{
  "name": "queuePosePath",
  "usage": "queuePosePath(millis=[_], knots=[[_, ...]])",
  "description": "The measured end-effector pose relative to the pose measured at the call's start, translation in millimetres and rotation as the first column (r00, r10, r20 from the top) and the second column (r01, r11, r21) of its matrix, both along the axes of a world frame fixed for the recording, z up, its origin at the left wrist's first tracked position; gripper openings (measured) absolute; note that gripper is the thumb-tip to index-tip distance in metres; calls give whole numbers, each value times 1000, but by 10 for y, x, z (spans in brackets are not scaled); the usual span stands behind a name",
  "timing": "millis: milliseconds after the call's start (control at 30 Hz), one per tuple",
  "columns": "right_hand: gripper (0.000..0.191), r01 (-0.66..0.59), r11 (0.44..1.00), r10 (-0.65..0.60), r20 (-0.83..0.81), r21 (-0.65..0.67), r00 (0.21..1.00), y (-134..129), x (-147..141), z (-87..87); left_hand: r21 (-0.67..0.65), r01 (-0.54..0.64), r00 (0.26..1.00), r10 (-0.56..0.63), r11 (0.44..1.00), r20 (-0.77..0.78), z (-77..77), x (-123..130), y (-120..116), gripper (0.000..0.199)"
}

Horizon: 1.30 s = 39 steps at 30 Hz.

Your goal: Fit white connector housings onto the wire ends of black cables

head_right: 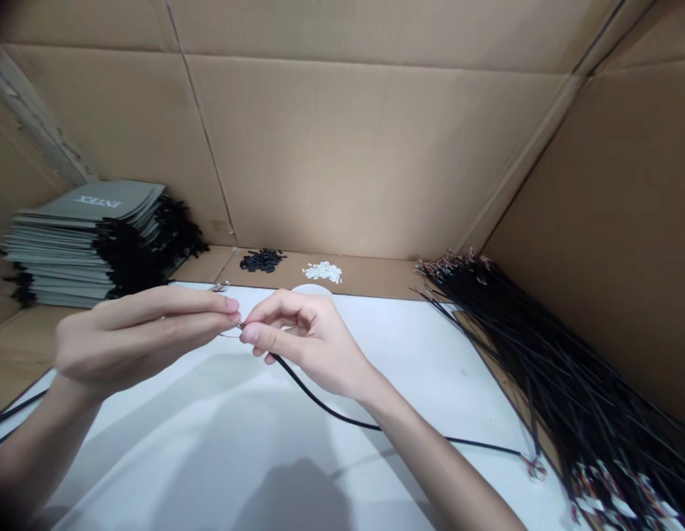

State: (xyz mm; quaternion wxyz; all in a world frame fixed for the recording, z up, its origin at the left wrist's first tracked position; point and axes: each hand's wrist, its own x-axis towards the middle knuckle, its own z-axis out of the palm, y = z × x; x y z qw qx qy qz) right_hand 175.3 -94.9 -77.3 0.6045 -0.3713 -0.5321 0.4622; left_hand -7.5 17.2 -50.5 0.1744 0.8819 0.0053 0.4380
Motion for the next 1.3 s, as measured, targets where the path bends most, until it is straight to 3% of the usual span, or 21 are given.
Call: queuePosePath(millis=[233, 433, 567, 700, 900, 933, 1000, 1067, 1133, 1233, 1300], knots=[[15, -110, 987, 95, -120, -121, 988, 2, 23, 0, -60, 20, 999, -23, 998, -40, 68, -3, -45, 14], [16, -127, 981, 112, -105, -150, 988, -1, 16, 2, 54, 80, 995, -76, 995, -64, 65, -24, 12, 16], [18, -73, 987, 73, -6, -141, 997, -32, -4, 36, 105, 136, 990, -131, 985, -51, 70, -29, 38, 22], [18, 15, 994, -7, 70, -111, 998, -70, -38, 47, 27, 77, 992, -74, 997, -102, 71, -28, 29, 15], [16, 164, 986, -159, 149, -19, 976, -98, -67, 41, 114, 53, 998, -48, 992, -48, 70, -10, 51, 19], [15, 201, 979, -201, 185, 18, 962, -104, -67, 45, 78, 45, 998, -41, 996, -54, 82, -2, 48, 17], [14, 277, 955, -297, 268, 109, 917, -120, -65, 53, -114, 2, 988, -20, 993, -151, 111, 18, 30, 12], [13, 336, 921, -385, 339, 197, 858, -139, -62, 60, -396, -44, 958, -74, 917, -278, 132, 41, 7, 11], [11, 368, 891, -448, 389, 265, 805, -157, -63, 64, -624, -32, 925, -213, 781, -314, 133, 65, -9, 13], [11, 376, 850, -518, 462, 368, 720, -176, -71, 66, -819, 14, 895, -372, 574, -245, 104, 93, -17, 15], [13, 358, 816, -567, 507, 454, 649, -184, -75, 73, -876, 24, 885, -418, 481, -205, 82, 106, -21, 12]])
